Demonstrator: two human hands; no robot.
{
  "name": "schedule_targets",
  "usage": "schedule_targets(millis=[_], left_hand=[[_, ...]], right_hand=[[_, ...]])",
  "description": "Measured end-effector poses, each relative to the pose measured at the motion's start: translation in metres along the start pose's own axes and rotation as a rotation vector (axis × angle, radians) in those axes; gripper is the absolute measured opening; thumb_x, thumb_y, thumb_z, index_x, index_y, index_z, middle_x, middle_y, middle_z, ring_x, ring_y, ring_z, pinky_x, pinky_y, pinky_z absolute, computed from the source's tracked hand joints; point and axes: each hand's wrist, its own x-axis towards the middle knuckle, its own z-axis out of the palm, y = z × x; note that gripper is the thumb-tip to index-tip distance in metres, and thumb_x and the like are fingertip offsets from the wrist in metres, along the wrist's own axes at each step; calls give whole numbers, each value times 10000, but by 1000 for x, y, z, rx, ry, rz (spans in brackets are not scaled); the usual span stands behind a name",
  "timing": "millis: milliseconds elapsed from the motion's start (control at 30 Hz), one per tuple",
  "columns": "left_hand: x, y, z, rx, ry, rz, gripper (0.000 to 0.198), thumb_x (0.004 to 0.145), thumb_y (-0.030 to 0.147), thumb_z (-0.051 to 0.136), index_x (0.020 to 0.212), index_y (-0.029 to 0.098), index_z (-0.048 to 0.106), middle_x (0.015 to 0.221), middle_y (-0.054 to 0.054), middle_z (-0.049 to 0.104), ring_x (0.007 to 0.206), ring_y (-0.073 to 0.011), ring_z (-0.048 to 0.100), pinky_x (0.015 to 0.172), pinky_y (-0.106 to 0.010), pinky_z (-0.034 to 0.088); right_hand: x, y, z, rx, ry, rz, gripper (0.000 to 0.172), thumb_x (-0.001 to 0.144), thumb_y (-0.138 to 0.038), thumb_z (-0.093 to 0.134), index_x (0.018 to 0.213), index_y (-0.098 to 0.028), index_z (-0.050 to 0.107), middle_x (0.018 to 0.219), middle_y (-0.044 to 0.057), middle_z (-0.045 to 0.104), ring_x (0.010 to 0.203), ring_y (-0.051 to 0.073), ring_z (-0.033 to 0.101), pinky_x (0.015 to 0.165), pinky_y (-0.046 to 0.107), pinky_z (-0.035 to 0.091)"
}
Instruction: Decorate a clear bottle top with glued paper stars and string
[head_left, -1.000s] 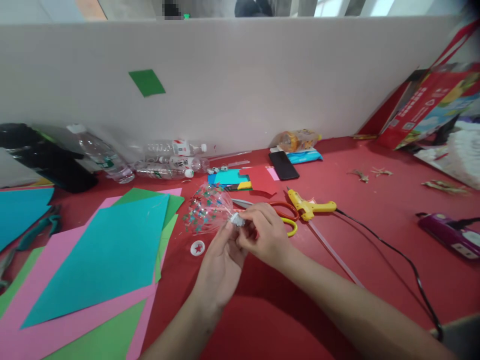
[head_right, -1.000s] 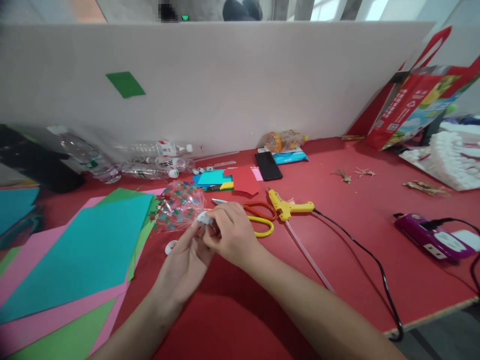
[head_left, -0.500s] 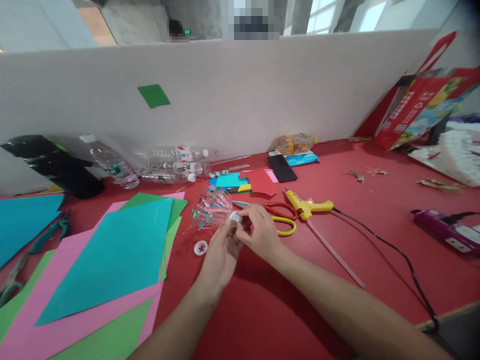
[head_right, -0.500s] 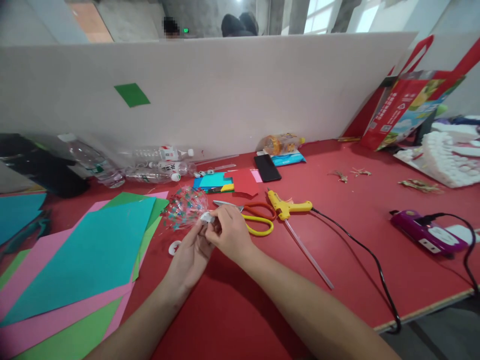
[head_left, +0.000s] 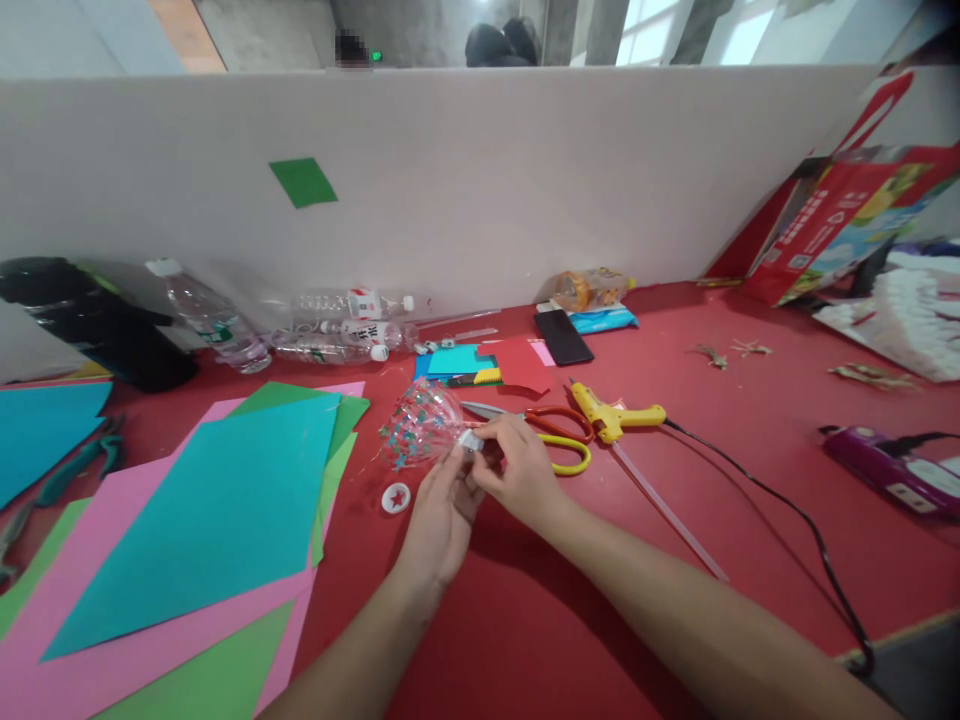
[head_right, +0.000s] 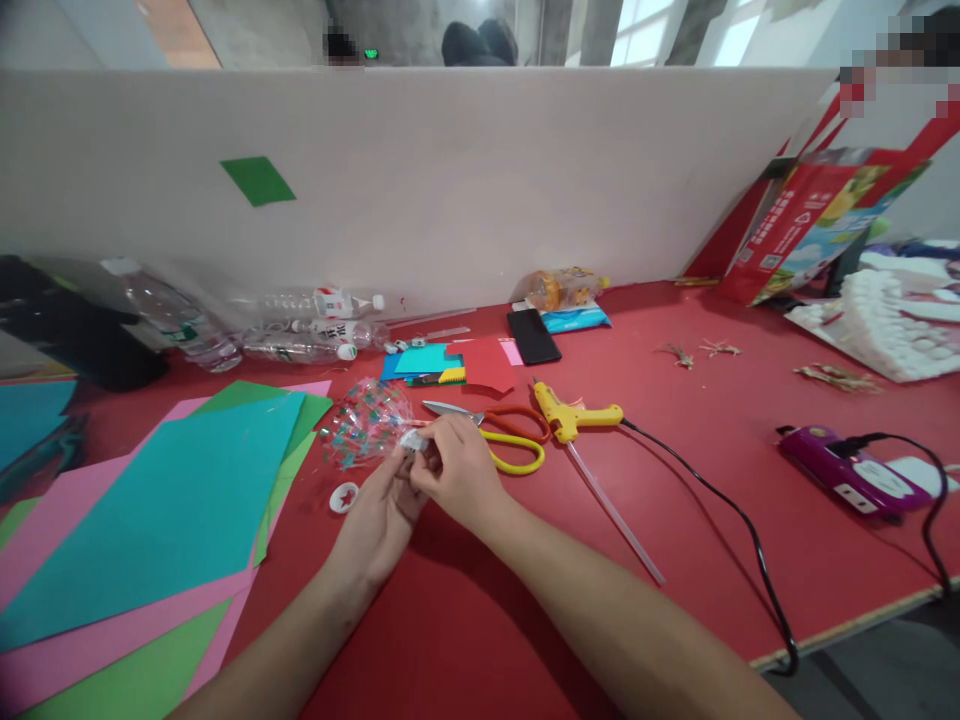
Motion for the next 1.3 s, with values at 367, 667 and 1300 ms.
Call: schedule_targets(millis=[367, 667, 1300], left_hand=[[2, -1, -2, -15, 10, -8, 147, 869, 198, 611, 960, 126, 702, 910, -54, 754, 859, -144, 708, 831, -228, 536], [4, -2, -6, -20, 13, -13, 142, 841, 209, 653, 949, 129, 699, 885, -44, 748, 841, -149, 707, 829, -239, 536], [-22, 3, 10, 673, -194, 283, 103, 774, 155, 701, 856, 212, 729, 759, -33, 712, 672, -170, 635, 696, -262, 478]], right_hand=[[-2, 2, 4, -9, 4, -7, 146, 764, -147, 528, 895, -178, 585, 838, 70, 630, 811, 221, 576, 744, 363, 493], [-1, 2, 3, 16, -8, 0, 161, 759, -146, 536, 906, -188, 589, 851, 71, 631, 824, 228, 582, 745, 366, 492], [11, 14, -15, 334, 89, 328, 68, 814, -198, 500, 869, -197, 541, 793, 17, 646, 732, 168, 634, 662, 287, 513]])
